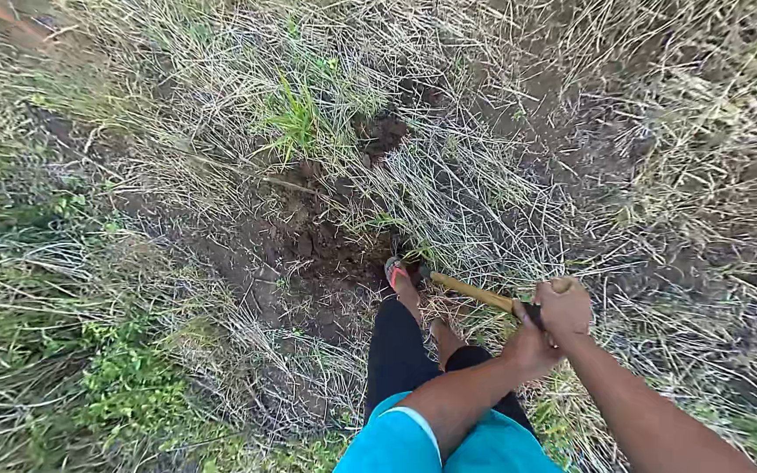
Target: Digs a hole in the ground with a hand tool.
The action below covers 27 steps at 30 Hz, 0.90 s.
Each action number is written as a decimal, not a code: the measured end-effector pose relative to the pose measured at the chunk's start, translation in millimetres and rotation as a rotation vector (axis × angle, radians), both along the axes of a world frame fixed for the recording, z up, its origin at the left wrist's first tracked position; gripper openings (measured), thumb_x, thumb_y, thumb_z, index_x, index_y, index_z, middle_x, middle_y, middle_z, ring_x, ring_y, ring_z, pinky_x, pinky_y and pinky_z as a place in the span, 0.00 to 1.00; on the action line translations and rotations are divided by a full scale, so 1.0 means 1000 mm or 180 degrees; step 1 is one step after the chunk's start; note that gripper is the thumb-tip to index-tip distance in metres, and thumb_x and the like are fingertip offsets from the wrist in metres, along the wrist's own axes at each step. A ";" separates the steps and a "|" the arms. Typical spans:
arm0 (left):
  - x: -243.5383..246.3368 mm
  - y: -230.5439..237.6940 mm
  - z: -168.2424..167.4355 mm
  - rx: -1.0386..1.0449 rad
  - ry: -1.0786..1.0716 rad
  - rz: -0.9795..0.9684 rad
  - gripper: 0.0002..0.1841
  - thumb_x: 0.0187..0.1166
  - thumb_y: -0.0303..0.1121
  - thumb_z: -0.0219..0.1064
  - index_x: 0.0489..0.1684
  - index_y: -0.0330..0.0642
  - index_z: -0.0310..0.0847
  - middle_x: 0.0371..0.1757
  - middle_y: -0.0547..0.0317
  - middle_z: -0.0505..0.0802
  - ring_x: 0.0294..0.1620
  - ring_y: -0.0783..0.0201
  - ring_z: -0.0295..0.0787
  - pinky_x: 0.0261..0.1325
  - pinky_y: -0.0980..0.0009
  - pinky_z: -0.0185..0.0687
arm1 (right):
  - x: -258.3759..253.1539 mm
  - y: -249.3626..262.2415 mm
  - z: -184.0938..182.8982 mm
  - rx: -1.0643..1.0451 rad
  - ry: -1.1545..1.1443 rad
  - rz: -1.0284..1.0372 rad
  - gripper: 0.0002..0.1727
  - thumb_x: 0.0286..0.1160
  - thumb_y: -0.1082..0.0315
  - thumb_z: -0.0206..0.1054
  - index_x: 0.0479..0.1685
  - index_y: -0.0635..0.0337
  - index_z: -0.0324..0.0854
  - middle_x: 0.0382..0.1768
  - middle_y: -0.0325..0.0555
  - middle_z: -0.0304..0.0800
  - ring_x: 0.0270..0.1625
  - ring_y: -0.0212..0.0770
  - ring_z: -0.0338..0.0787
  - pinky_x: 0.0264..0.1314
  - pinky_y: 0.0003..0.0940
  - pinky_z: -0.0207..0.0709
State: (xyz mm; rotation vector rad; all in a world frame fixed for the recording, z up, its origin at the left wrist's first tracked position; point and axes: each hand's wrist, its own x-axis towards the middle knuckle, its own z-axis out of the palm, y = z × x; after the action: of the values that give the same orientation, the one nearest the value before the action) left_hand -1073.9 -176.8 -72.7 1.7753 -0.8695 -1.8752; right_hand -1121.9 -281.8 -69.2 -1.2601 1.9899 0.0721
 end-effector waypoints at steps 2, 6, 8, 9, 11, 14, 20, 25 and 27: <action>0.004 -0.005 -0.003 0.0037 0.0123 -0.0195 0.71 0.63 0.44 0.84 0.93 0.39 0.14 0.60 0.36 0.90 0.57 0.47 0.94 0.63 0.44 0.89 | -0.006 -0.007 -0.001 0.0023 0.0056 0.0047 0.27 0.75 0.53 0.68 0.68 0.61 0.78 0.52 0.61 0.91 0.56 0.60 0.91 0.61 0.67 0.81; 0.022 0.002 -0.020 -0.0230 0.0360 -0.0613 0.72 0.67 0.48 0.83 0.95 0.44 0.11 0.56 0.38 0.92 0.54 0.49 0.94 0.62 0.46 0.90 | -0.017 -0.020 -0.006 -0.0034 0.0178 0.0154 0.25 0.75 0.51 0.68 0.62 0.62 0.81 0.48 0.62 0.91 0.54 0.63 0.91 0.58 0.69 0.80; 0.036 0.013 -0.021 -0.0196 0.0381 -0.0867 0.66 0.74 0.49 0.78 0.97 0.44 0.15 0.57 0.39 0.92 0.55 0.49 0.93 0.64 0.46 0.88 | -0.033 -0.034 -0.010 0.0017 0.0425 0.0175 0.27 0.76 0.47 0.67 0.61 0.61 0.83 0.51 0.65 0.90 0.57 0.65 0.89 0.59 0.73 0.77; 0.044 0.021 -0.019 -0.0086 0.0385 -0.0950 0.64 0.75 0.49 0.77 0.97 0.44 0.18 0.59 0.39 0.91 0.57 0.48 0.92 0.66 0.46 0.87 | -0.050 -0.037 -0.015 0.0067 0.0648 0.0185 0.29 0.77 0.45 0.65 0.64 0.60 0.82 0.56 0.67 0.89 0.61 0.67 0.88 0.61 0.75 0.76; 0.064 0.041 -0.025 0.0041 0.0362 -0.0934 0.59 0.76 0.46 0.76 0.98 0.43 0.27 0.61 0.40 0.91 0.60 0.48 0.92 0.69 0.46 0.86 | -0.089 -0.032 -0.037 0.0103 0.0984 0.0105 0.35 0.80 0.43 0.62 0.76 0.60 0.76 0.66 0.72 0.84 0.69 0.72 0.84 0.66 0.78 0.73; 0.101 0.094 -0.077 0.0268 0.0232 -0.0694 0.55 0.76 0.47 0.76 0.98 0.45 0.36 0.59 0.45 0.93 0.60 0.51 0.92 0.69 0.47 0.86 | -0.116 0.003 -0.078 -0.0026 0.1110 -0.0360 0.39 0.73 0.46 0.69 0.80 0.62 0.71 0.68 0.75 0.82 0.71 0.74 0.82 0.68 0.79 0.71; 0.158 0.155 -0.138 0.1538 0.0517 0.0207 0.48 0.86 0.49 0.65 0.97 0.39 0.35 0.73 0.27 0.83 0.66 0.40 0.88 0.72 0.44 0.81 | -0.064 0.104 -0.028 -0.0288 -0.0137 -0.1185 0.29 0.66 0.62 0.76 0.66 0.67 0.77 0.41 0.56 0.92 0.39 0.51 0.93 0.46 0.57 0.88; 0.160 0.128 -0.188 0.2417 0.1456 0.2592 0.37 0.83 0.66 0.58 0.79 0.44 0.70 0.48 0.41 0.91 0.38 0.47 0.91 0.42 0.49 0.89 | 0.071 0.188 0.042 -0.0246 -0.0831 -0.1064 0.22 0.60 0.70 0.80 0.52 0.69 0.78 0.37 0.48 0.95 0.39 0.44 0.96 0.47 0.48 0.93; 0.169 0.113 -0.193 0.2385 0.1395 0.3260 0.26 0.83 0.49 0.68 0.65 0.37 0.74 0.32 0.49 0.87 0.24 0.56 0.85 0.28 0.58 0.87 | 0.125 0.212 0.057 -0.0314 -0.0897 -0.0968 0.19 0.62 0.73 0.77 0.51 0.71 0.77 0.37 0.49 0.96 0.39 0.45 0.97 0.49 0.47 0.93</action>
State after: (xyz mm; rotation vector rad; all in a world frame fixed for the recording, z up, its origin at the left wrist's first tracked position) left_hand -904.5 -64.2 -265.6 1.5282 0.8757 -1.7495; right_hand -996.4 -70.0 -12.3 -0.9535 1.9295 -0.3379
